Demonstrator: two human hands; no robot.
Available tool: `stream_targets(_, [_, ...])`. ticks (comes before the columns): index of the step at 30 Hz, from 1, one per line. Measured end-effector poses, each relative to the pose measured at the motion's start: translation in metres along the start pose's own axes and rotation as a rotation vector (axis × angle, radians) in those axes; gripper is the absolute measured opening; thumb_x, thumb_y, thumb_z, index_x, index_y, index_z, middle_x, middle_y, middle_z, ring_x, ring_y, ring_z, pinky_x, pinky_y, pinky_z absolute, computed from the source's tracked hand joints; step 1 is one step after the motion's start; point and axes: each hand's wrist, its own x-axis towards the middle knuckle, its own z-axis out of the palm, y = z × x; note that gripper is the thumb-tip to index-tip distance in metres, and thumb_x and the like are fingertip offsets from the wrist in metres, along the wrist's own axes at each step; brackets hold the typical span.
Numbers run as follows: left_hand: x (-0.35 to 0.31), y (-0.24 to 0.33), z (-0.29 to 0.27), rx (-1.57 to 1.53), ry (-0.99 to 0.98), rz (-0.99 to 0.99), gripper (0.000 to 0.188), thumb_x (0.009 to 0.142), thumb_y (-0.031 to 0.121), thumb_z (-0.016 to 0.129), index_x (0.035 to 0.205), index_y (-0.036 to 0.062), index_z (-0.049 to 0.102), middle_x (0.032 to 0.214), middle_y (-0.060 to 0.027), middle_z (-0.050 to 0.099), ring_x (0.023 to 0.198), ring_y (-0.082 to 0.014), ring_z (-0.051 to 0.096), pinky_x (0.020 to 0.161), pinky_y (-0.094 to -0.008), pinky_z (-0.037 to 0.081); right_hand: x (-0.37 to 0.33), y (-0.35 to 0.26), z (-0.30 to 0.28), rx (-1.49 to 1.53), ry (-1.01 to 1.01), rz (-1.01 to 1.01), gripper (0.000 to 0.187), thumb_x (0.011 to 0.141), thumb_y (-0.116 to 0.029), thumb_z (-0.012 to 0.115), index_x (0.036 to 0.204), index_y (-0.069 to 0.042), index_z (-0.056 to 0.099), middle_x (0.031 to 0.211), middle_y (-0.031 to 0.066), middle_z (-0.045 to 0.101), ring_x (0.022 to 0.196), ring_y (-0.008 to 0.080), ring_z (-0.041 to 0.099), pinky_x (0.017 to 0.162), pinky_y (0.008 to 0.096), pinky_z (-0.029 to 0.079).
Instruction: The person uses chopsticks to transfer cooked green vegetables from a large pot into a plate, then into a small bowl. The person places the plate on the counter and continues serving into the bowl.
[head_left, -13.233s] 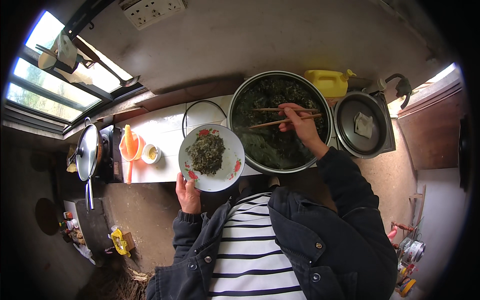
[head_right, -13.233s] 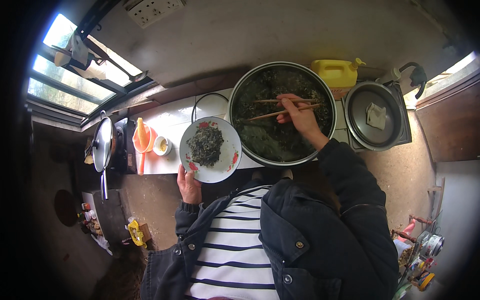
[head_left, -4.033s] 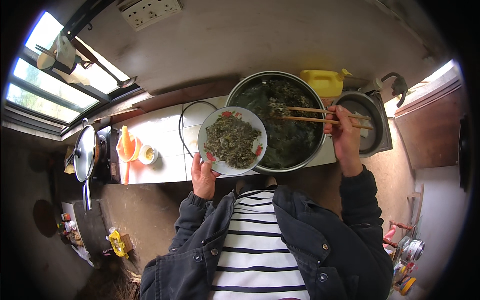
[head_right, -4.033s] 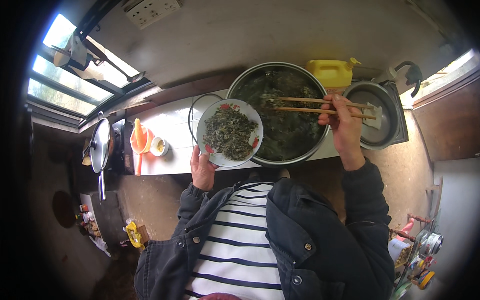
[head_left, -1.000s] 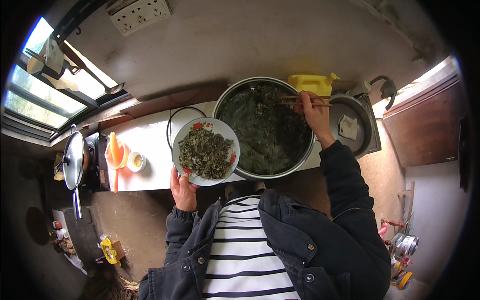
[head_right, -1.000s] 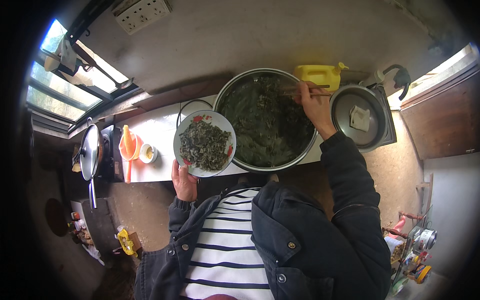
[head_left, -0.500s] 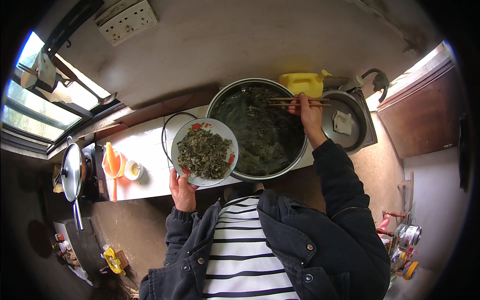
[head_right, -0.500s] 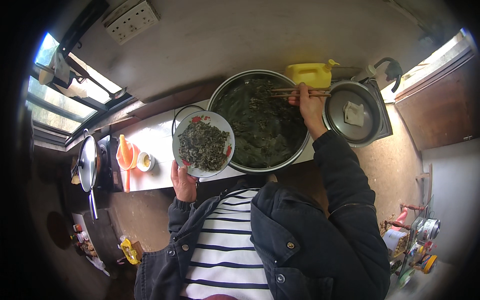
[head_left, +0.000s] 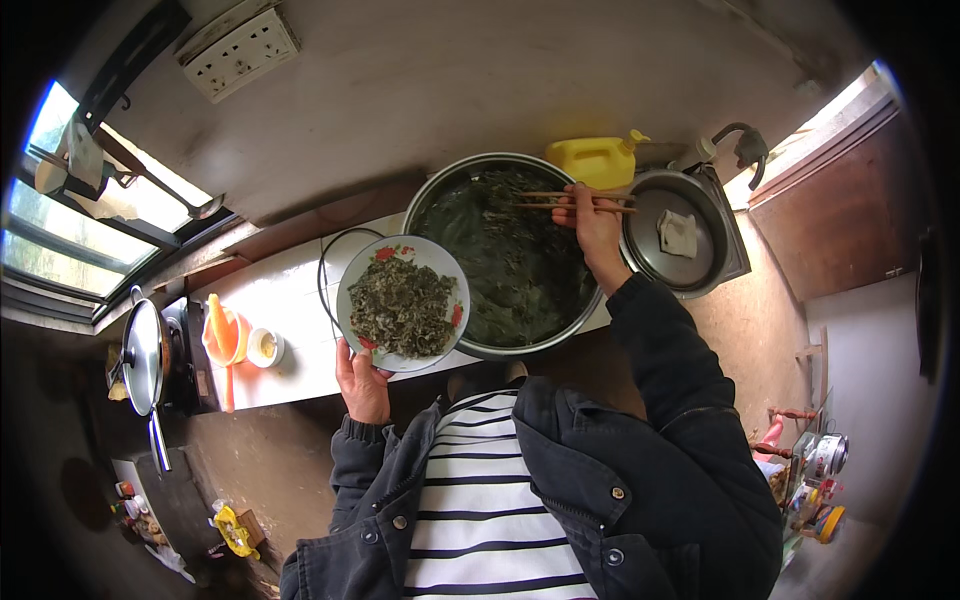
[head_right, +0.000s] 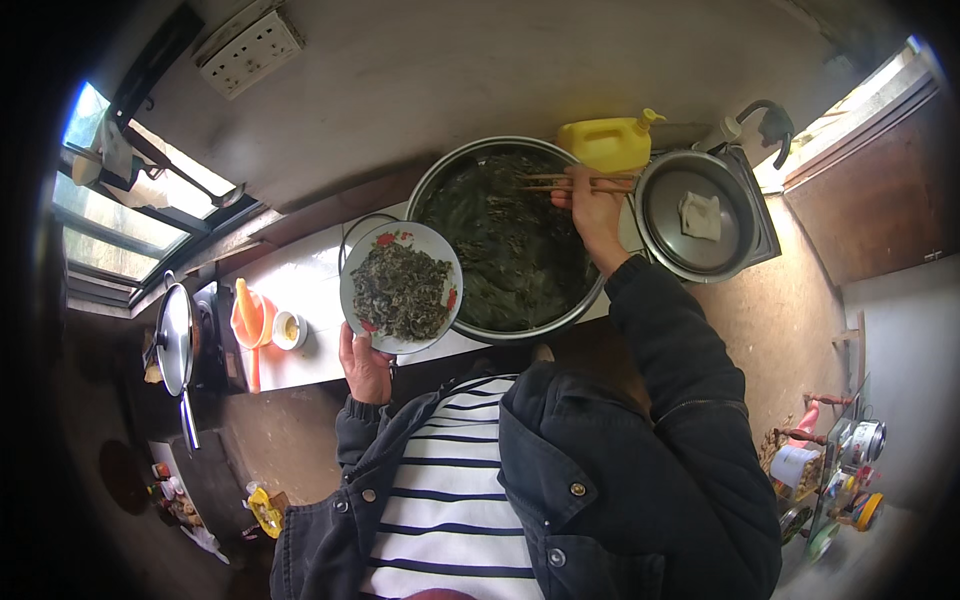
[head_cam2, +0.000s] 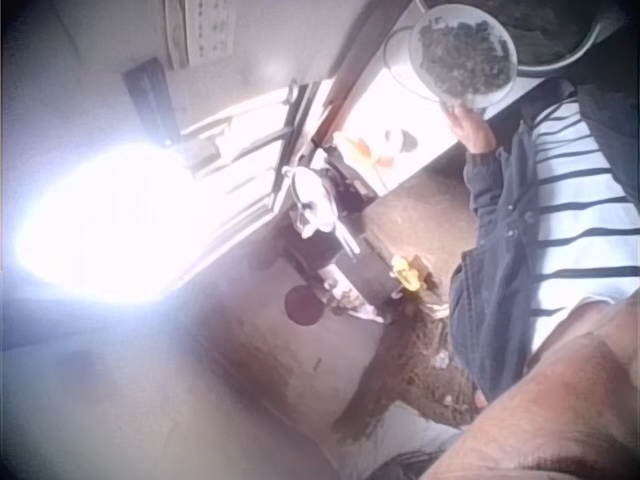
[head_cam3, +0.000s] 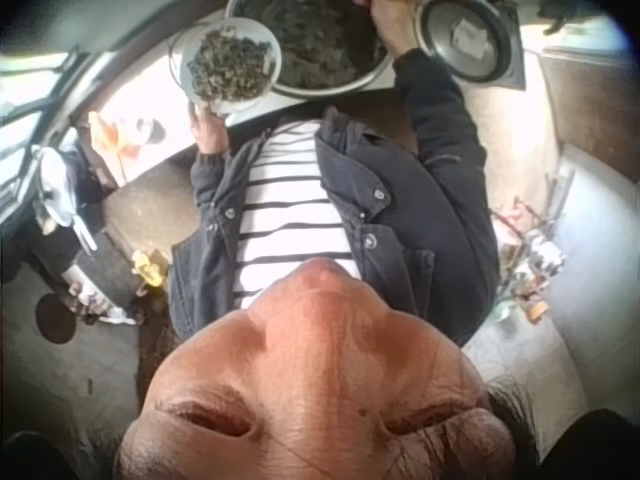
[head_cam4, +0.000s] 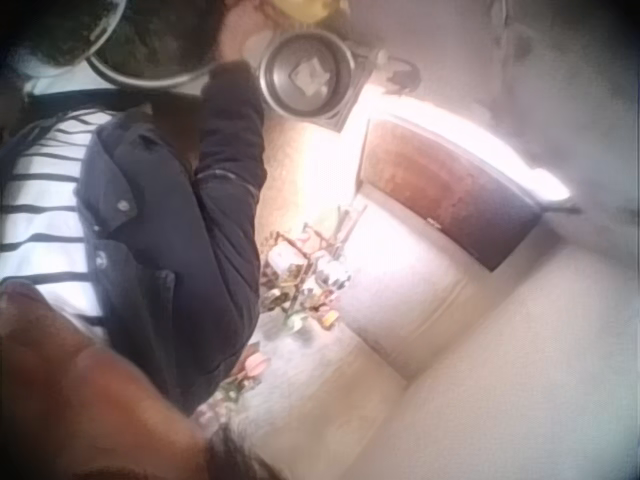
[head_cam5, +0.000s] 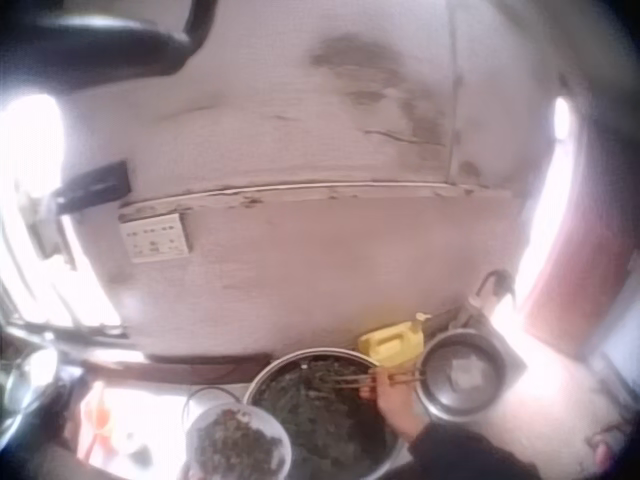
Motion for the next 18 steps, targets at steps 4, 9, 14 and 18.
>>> stream_targets(4, [0.000, -0.002, 0.003, 0.010, 0.020, -0.002, 0.033, 0.096, 0.006, 0.046, 0.129, 0.0037, 0.047, 0.109, -0.0063, 0.062, 0.078, -0.0133, 0.063, 0.060, -0.0267, 0.056, -0.003, 0.002, 0.008, 0.037, -0.005, 0.041, 0.035, 0.102, -0.026, 0.055, 0.106, 0.007, 0.065, 0.088, 0.0134, 0.068, 0.070, 0.0187, 0.070, 0.063, 0.0304, 0.060])
stream_targets(9, [0.000, -0.001, 0.005, 0.036, 0.022, 0.003, 0.033, 0.096, 0.007, 0.046, 0.129, 0.0045, 0.048, 0.108, -0.0049, 0.062, 0.075, -0.0113, 0.062, 0.055, -0.0231, 0.052, -0.016, 0.004, 0.013, -0.036, -0.142, -0.021, 0.033, 0.102, -0.027, 0.054, 0.106, 0.004, 0.066, 0.087, 0.0109, 0.068, 0.072, 0.0162, 0.069, 0.064, 0.0282, 0.059])
stream_targets(14, [-0.003, 0.001, 0.005, 0.029, 0.013, 0.022, 0.032, 0.097, 0.007, 0.046, 0.129, 0.0047, 0.048, 0.108, -0.0052, 0.062, 0.076, -0.0112, 0.062, 0.056, -0.0230, 0.053, -0.034, -0.004, 0.004, -0.153, -0.241, -0.066, 0.032, 0.102, -0.026, 0.055, 0.109, 0.003, 0.066, 0.085, 0.0079, 0.067, 0.071, 0.0138, 0.067, 0.063, 0.0268, 0.057])
stream_targets(18, [-0.005, 0.004, 0.007, 0.018, 0.049, 0.019, 0.032, 0.097, 0.007, 0.046, 0.129, 0.0046, 0.047, 0.109, -0.0051, 0.062, 0.077, -0.0117, 0.063, 0.058, -0.0245, 0.054, -0.041, -0.022, -0.006, -0.188, -0.220, -0.086, 0.030, 0.101, -0.025, 0.055, 0.105, 0.002, 0.068, 0.081, 0.0067, 0.066, 0.067, 0.0121, 0.066, 0.060, 0.0253, 0.056])
